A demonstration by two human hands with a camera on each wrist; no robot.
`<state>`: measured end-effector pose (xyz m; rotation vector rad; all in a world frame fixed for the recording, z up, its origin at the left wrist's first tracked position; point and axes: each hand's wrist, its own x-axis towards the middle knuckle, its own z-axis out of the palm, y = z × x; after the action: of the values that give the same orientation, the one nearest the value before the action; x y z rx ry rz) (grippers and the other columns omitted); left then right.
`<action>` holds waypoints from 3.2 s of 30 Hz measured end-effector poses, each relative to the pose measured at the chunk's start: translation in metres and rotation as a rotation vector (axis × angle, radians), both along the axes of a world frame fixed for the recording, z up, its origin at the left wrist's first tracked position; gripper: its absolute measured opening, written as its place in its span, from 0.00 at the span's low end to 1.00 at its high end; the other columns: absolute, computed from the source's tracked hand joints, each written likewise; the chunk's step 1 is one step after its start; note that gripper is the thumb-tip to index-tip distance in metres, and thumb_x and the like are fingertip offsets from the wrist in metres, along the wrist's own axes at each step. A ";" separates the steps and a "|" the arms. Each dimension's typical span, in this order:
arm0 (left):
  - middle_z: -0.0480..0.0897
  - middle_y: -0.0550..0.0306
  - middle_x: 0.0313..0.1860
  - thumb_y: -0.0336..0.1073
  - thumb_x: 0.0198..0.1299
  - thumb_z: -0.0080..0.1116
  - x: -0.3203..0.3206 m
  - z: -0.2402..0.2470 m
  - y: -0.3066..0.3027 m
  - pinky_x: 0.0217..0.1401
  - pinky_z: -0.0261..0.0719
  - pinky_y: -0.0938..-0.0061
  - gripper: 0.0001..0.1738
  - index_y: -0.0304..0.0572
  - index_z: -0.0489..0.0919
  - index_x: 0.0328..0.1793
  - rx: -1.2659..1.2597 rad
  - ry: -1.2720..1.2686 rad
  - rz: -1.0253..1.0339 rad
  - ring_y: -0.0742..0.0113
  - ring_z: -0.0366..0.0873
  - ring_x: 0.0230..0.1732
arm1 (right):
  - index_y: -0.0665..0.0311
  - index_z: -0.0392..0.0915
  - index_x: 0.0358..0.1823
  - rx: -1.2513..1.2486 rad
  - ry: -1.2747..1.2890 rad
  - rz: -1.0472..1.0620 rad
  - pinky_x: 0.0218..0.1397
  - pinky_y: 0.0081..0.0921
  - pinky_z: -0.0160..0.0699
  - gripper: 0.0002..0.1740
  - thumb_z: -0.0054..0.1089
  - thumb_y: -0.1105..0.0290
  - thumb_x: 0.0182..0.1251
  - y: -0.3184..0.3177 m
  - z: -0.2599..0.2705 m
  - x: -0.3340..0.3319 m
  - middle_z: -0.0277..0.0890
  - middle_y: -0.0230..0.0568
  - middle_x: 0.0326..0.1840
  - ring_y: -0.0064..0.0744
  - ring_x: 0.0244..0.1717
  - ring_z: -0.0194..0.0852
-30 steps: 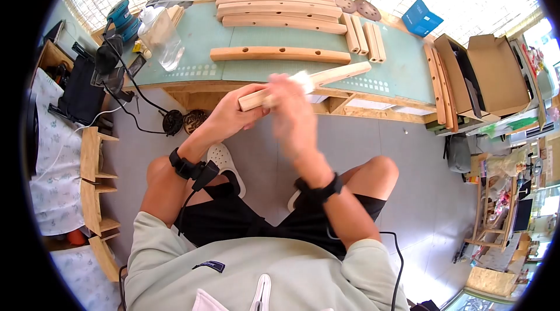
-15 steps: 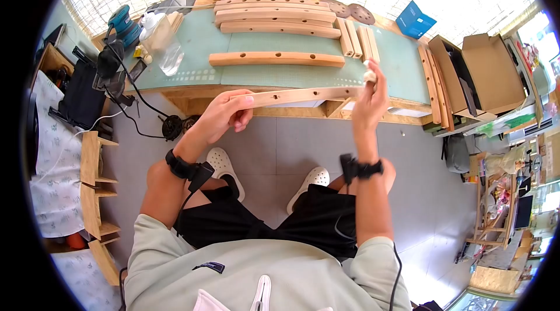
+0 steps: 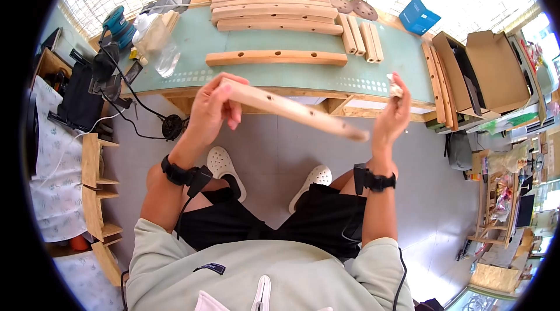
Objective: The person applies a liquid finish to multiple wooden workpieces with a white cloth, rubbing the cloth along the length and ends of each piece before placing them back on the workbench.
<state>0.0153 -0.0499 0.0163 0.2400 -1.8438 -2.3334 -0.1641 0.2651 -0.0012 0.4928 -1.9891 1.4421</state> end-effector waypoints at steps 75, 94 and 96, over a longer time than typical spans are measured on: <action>0.82 0.55 0.61 0.44 0.62 0.72 -0.135 -0.011 -0.095 0.72 0.71 0.58 0.21 0.51 0.87 0.60 -1.387 -0.292 0.418 0.50 0.76 0.66 | 0.70 0.76 0.65 -0.440 -0.397 0.350 0.79 0.35 0.67 0.16 0.42 0.74 0.85 -0.006 0.004 0.073 0.77 0.52 0.71 0.39 0.73 0.72; 0.80 0.47 0.46 0.40 0.66 0.70 -0.016 -0.003 0.017 0.48 0.78 0.59 0.20 0.38 0.80 0.59 -1.123 0.169 0.131 0.43 0.80 0.45 | 0.65 0.77 0.65 0.144 -0.007 0.006 0.75 0.34 0.72 0.19 0.45 0.84 0.79 0.024 -0.021 -0.041 0.78 0.45 0.72 0.42 0.71 0.77; 0.80 0.47 0.45 0.40 0.66 0.70 -0.015 -0.006 0.017 0.48 0.78 0.59 0.20 0.39 0.80 0.59 -1.104 0.155 0.104 0.43 0.80 0.45 | 0.64 0.78 0.64 0.339 -0.005 0.043 0.75 0.36 0.72 0.20 0.48 0.85 0.75 0.013 -0.024 -0.051 0.78 0.47 0.71 0.49 0.73 0.75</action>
<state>0.0004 -0.0328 0.0102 -0.0004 -2.5836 -0.9536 -0.2155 0.2785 -0.0248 0.6800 -2.2507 1.1321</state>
